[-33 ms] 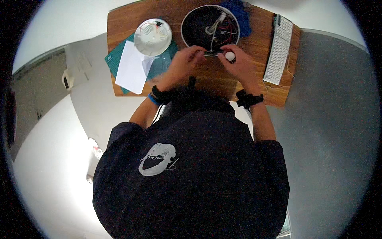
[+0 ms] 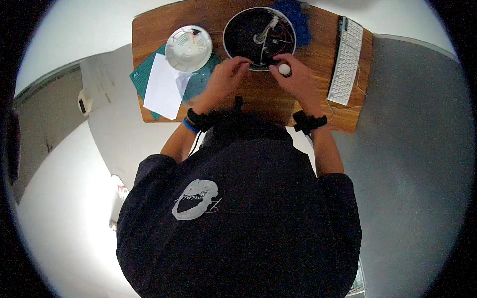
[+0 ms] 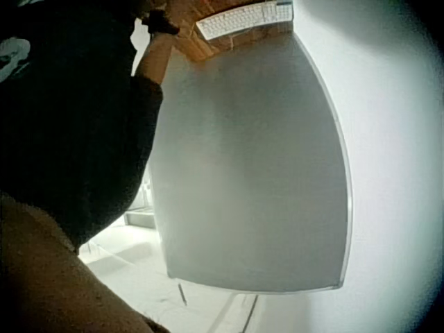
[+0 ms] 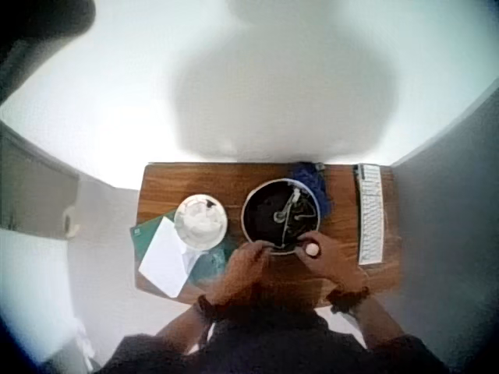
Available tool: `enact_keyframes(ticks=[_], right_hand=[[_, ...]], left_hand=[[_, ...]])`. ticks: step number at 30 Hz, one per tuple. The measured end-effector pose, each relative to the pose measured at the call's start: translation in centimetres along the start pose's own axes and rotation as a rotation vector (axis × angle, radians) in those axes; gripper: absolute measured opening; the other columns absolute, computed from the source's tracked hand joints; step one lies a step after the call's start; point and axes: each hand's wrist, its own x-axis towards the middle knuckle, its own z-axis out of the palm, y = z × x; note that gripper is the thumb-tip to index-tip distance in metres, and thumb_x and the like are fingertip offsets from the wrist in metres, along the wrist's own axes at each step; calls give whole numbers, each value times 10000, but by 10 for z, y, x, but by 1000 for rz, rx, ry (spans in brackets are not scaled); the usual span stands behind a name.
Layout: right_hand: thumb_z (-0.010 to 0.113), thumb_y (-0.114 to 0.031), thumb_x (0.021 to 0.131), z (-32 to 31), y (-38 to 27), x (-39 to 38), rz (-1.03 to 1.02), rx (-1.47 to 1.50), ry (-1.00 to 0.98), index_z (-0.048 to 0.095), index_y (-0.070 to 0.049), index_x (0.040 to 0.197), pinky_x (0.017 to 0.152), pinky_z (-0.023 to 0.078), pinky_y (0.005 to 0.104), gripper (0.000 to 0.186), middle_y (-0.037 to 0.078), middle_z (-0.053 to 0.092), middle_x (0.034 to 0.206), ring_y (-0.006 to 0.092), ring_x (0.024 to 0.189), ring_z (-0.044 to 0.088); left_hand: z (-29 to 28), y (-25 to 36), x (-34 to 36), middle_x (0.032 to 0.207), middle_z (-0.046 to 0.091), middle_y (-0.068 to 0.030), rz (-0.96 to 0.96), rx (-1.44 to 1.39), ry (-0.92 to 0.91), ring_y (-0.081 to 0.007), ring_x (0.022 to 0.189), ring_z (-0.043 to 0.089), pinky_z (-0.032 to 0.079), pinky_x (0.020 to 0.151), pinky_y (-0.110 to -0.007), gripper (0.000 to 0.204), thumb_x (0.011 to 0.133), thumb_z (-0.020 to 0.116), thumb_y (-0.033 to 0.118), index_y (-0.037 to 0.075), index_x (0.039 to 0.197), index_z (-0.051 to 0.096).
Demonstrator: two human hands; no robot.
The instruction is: The person disassembles a white cylindrical appliance, removes the top cover, and wipes the interior with a blue cloth. They then use a screwdriver to adjust internal components and wires before placing the cover back on the device.
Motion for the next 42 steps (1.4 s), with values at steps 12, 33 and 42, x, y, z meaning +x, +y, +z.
enact_keyframes(ticks=[12, 33, 42], right_hand=[[794, -322, 964, 4, 34, 41, 61, -88, 40, 723, -84, 1343, 1016, 586, 476, 453, 193, 760, 1281, 399, 1181, 730], [795, -165, 985, 3, 61, 16, 71, 84, -69, 659, -111, 1472, 942, 591, 385, 509, 136, 797, 1152, 267, 1054, 765], [774, -259, 993, -4, 48, 19, 152, 171, 16, 515, -86, 1535, 906, 597, 490, 626, 207, 764, 1164, 404, 1062, 763]], left_hand=[[-5, 23, 59, 1043, 824, -159, 4, -83, 105, -246, 932, 821, 634, 807, -356, 274, 1104, 676, 183, 12, 1318, 683], [32, 31, 85, 937, 811, -95, -37, -19, 65, -154, 813, 745, 585, 748, -321, 250, 1003, 775, 192, 29, 1193, 775], [22, 33, 86, 958, 814, -106, -63, -43, 188, -153, 850, 751, 578, 772, -309, 220, 1024, 767, 184, 26, 1175, 787]])
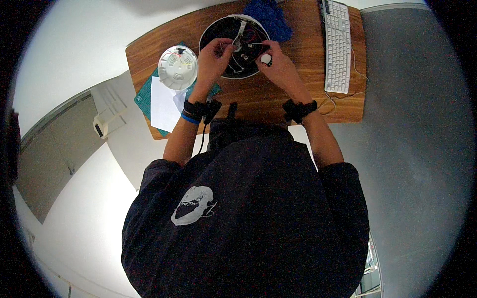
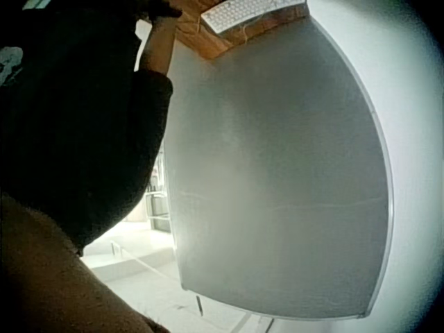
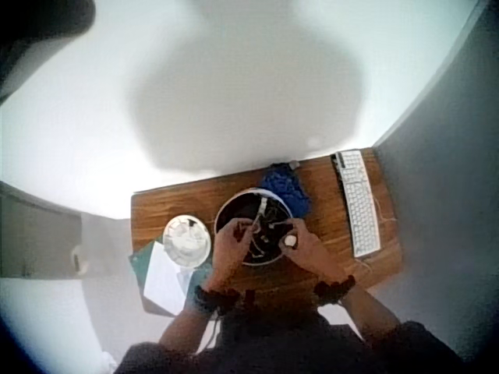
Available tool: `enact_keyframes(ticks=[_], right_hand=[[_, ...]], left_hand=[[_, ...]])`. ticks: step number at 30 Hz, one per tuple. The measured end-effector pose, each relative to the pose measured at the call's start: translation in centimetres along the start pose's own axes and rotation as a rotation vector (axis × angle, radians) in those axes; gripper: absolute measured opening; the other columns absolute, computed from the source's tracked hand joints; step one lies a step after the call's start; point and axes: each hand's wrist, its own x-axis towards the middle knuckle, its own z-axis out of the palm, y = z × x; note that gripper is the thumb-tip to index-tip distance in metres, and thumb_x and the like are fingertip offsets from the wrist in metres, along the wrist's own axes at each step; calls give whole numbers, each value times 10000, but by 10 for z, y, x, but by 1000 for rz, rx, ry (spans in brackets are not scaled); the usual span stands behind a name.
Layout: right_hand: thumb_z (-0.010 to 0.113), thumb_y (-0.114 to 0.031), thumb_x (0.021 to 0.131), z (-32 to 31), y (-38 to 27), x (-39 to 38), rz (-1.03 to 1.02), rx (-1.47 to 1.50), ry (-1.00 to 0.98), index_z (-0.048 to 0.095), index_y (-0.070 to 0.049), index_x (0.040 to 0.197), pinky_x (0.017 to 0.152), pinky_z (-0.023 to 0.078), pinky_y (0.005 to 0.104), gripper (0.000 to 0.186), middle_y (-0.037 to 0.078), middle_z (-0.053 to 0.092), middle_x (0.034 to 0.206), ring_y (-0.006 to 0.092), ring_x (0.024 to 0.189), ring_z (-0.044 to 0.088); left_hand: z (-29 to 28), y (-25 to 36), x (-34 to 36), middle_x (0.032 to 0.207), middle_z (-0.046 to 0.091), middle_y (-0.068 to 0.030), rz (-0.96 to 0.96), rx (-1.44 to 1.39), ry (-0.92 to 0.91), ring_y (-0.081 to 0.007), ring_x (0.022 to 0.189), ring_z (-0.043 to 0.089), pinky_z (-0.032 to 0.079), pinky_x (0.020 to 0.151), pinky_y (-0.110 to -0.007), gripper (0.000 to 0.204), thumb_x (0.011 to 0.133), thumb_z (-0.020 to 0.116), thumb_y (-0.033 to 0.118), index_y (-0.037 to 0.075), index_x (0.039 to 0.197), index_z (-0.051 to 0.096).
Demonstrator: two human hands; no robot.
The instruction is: The person disassembles a white cylindrical appliance, removes the top cover, and wipes the interior with a blue cloth. They then use a screwdriver to adjust internal components and wires before placing the cover back on the device.
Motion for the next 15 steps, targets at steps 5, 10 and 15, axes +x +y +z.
enact_keyframes(ticks=[5, 10, 15], right_hand=[[782, -295, 977, 2, 10, 8, -48, -98, -53, 437, -98, 1644, 930, 602, 513, 776, 243, 774, 1182, 435, 1087, 760], [779, -340, 976, 3, 6, 7, -23, -216, -70, 460, -99, 1625, 960, 609, 540, 762, 286, 769, 1213, 462, 1117, 757], [781, -352, 983, 3, 20, 12, 58, -219, -70, 534, -83, 1526, 942, 612, 561, 655, 303, 767, 1194, 479, 1099, 756]], left_hand=[[0, -13, 0, 1094, 830, -115, -28, 29, -50, -178, 954, 779, 600, 860, -326, 253, 1022, 760, 136, 13, 1242, 735], [-1, -36, -4, 1186, 820, -139, -23, 22, -76, -198, 1058, 779, 601, 941, -326, 275, 1076, 629, 23, -8, 1349, 632], [-3, -35, -9, 1231, 793, -182, -83, -123, -45, -202, 1077, 778, 617, 932, -333, 299, 1108, 521, -35, -17, 1405, 551]])
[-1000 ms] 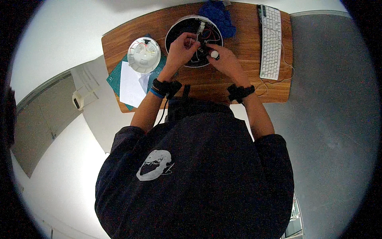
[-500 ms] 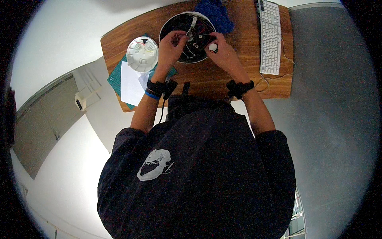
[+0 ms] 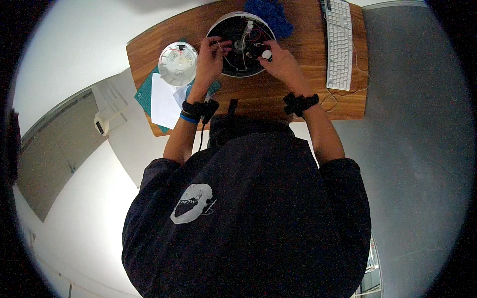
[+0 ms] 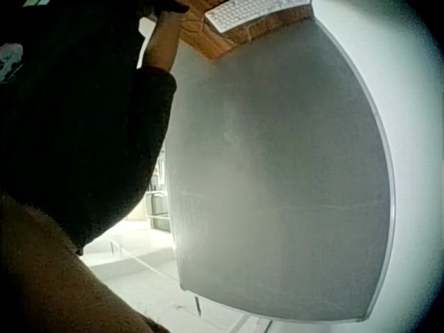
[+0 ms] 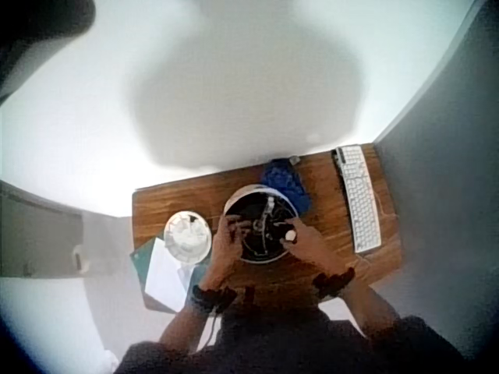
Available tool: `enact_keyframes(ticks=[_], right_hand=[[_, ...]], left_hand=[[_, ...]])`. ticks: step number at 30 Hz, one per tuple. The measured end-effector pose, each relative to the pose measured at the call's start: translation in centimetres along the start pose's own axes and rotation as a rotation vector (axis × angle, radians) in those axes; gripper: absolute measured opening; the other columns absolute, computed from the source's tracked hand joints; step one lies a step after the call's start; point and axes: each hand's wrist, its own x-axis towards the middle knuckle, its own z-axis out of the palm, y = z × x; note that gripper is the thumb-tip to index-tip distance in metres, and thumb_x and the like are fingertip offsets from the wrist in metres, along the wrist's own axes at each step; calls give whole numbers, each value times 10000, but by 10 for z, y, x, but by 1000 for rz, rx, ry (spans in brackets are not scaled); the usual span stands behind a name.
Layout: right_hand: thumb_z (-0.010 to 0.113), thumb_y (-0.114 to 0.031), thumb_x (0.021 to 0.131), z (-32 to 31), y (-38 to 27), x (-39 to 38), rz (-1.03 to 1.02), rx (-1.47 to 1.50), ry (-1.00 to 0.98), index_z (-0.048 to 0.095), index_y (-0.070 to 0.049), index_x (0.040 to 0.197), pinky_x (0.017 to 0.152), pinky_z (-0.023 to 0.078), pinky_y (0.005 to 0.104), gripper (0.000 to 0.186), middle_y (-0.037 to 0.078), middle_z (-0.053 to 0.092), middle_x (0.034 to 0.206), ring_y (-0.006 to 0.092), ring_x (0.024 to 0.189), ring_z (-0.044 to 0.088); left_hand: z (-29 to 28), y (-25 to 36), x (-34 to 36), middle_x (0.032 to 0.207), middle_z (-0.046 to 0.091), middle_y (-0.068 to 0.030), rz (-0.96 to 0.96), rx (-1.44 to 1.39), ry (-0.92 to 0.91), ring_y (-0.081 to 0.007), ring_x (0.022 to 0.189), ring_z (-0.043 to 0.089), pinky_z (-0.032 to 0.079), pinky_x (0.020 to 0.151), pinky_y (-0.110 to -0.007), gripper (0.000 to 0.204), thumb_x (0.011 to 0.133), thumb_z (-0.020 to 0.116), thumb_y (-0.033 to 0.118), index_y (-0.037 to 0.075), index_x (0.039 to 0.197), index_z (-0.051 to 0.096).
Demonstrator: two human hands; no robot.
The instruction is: The person disassembles a white cylindrical appliance, removes the top cover, and wipes the interior with a blue cloth. They then use a screwdriver to adjust internal components and wires before placing the cover back on the device.
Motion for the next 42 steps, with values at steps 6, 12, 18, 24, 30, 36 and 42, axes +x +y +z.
enact_keyframes(ticks=[6, 12, 18, 24, 30, 36, 42], right_hand=[[792, -319, 989, -3, -5, -4, -24, 37, 16, 561, -91, 1503, 927, 615, 512, 608, 272, 770, 1210, 429, 1091, 770], [806, -254, 975, 0, 4, -9, -62, 186, 108, 612, -119, 1432, 900, 621, 501, 515, 221, 772, 1161, 397, 1052, 773], [813, -184, 945, 1, 17, -12, -347, -67, 92, 685, -138, 1310, 947, 610, 473, 390, 118, 742, 1218, 375, 1109, 732], [840, -207, 918, 12, 10, -9, -378, -232, 56, 692, -146, 1327, 987, 606, 503, 438, 125, 733, 1268, 370, 1158, 723], [842, -213, 918, 5, -4, -9, -281, -340, -8, 684, -191, 1358, 936, 622, 500, 468, 136, 748, 1246, 370, 1144, 738], [859, -214, 901, 12, 1, -12, -279, -301, 44, 683, -202, 1361, 905, 632, 498, 493, 125, 762, 1216, 371, 1123, 746], [842, -222, 915, 19, -7, -14, -357, -317, 96, 667, -181, 1388, 953, 628, 474, 506, 105, 764, 1281, 364, 1154, 743]], left_hand=[[-7, 5, -11, 1221, 798, -145, 20, 66, -117, -202, 1020, 796, 640, 850, -339, 230, 1118, 571, 31, -3, 1337, 633], [-6, -2, -19, 1091, 830, -123, 74, 177, -168, -193, 945, 805, 635, 811, -330, 219, 1091, 654, 69, 9, 1282, 743], [6, -13, -20, 1053, 822, -168, 178, 342, -197, -226, 870, 806, 627, 771, -355, 252, 1042, 749, 156, 29, 1259, 769], [24, 0, -20, 954, 786, -174, 188, 556, -179, -356, 828, 772, 605, 724, -434, 257, 983, 808, 263, 39, 1101, 763], [25, 0, -24, 929, 724, -186, 259, 542, -54, -433, 879, 713, 567, 768, -511, 203, 995, 763, 216, 24, 1006, 699], [16, -3, -25, 939, 710, -187, 277, 490, 24, -399, 859, 710, 561, 764, -497, 166, 1009, 742, 160, 15, 1033, 666], [12, -17, -18, 965, 727, -169, 264, 491, -15, -364, 891, 722, 577, 805, -476, 223, 977, 777, 164, 21, 1116, 678]])
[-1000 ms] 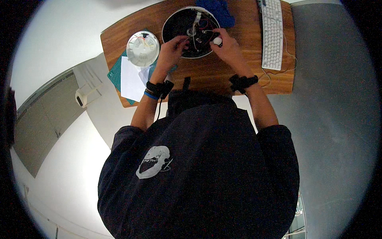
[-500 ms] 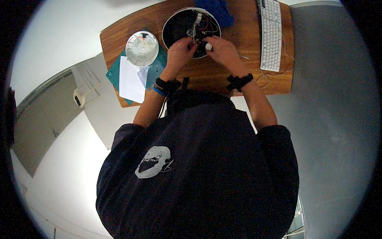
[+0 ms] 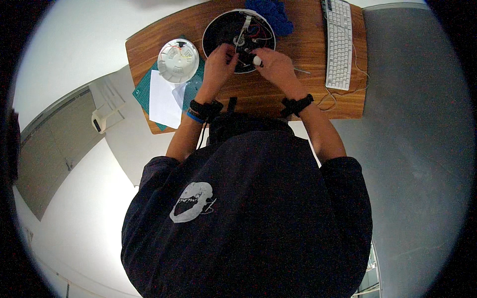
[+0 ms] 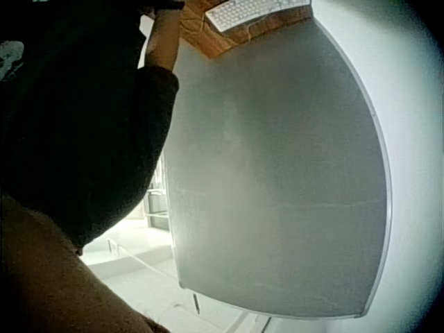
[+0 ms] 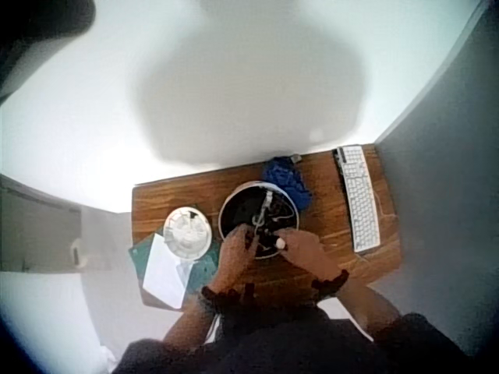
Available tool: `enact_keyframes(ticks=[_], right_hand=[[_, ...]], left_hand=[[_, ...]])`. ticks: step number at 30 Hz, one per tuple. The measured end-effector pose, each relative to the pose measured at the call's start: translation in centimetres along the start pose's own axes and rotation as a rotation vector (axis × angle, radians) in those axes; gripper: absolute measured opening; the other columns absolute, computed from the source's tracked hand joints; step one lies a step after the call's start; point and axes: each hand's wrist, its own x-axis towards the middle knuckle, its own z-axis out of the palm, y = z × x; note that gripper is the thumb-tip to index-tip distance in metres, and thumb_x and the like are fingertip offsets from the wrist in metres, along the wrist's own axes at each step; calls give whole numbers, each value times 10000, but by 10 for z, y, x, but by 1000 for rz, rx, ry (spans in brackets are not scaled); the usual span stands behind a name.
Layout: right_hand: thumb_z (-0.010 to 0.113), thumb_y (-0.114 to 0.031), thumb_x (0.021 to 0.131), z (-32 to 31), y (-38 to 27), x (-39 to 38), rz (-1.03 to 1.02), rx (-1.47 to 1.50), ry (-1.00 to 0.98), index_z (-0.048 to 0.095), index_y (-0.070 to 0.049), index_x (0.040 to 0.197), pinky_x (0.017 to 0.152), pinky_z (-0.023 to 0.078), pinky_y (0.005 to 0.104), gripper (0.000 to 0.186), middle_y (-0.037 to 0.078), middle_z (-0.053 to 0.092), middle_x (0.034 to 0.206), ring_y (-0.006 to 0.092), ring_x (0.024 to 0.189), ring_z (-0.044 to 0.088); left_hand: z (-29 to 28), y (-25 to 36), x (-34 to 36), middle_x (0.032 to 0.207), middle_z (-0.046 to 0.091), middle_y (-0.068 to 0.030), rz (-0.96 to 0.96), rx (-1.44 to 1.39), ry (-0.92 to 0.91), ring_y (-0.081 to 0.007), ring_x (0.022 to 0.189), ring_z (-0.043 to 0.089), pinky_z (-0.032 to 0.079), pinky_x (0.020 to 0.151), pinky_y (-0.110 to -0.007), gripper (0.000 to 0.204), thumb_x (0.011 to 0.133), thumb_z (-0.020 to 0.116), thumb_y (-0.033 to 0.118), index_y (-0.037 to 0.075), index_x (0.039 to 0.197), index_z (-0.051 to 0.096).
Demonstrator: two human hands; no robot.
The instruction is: The person disassembles a white cylindrical appliance, removes the top cover, and wipes the interior with a blue cloth. They then use a screwdriver to adjust internal components and wires before placing the cover back on the device.
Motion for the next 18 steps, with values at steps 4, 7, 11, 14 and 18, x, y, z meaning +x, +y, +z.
enact_keyframes(ticks=[4, 7, 11, 14, 18], right_hand=[[796, -254, 965, -2, 1, 4, 23, 40, -54, 646, -163, 1451, 997, 614, 482, 517, 129, 751, 1334, 373, 1175, 737], [778, -273, 986, 1, 2, 3, -7, 94, 30, 626, -156, 1497, 1021, 600, 501, 546, 162, 740, 1352, 392, 1196, 723], [774, -278, 996, -5, 1, 3, 40, 161, -38, 588, -150, 1541, 1044, 586, 510, 590, 179, 727, 1378, 405, 1230, 704], [767, -283, 1002, -6, 0, 0, 53, 138, -46, 533, -136, 1593, 1029, 593, 512, 653, 196, 726, 1378, 416, 1214, 709], [766, -298, 998, -15, -7, 3, 224, 151, -126, 463, -105, 1647, 922, 634, 528, 742, 273, 758, 1238, 447, 1088, 753]], left_hand=[[-8, 12, 1, 1140, 709, -197, -11, 160, 43, -411, 1090, 684, 556, 947, -494, 432, 932, 811, 172, 36, 1298, 628], [-16, 23, 2, 1350, 614, -235, -38, 186, 75, -465, 1246, 592, 507, 1055, -530, 615, 905, 824, 168, 42, 1436, 542], [-14, 26, 6, 1474, 523, -235, 92, 247, 181, -482, 1323, 536, 482, 1107, -564, 708, 878, 821, 136, 101, 1515, 512], [-7, 24, 8, 1504, 512, -220, 170, 302, 160, -478, 1359, 517, 471, 1132, -573, 686, 876, 796, 93, 155, 1515, 554], [5, 16, 5, 1514, 525, -211, 223, 367, 86, -468, 1371, 518, 484, 1135, -563, 567, 879, 762, 42, 175, 1424, 671]])
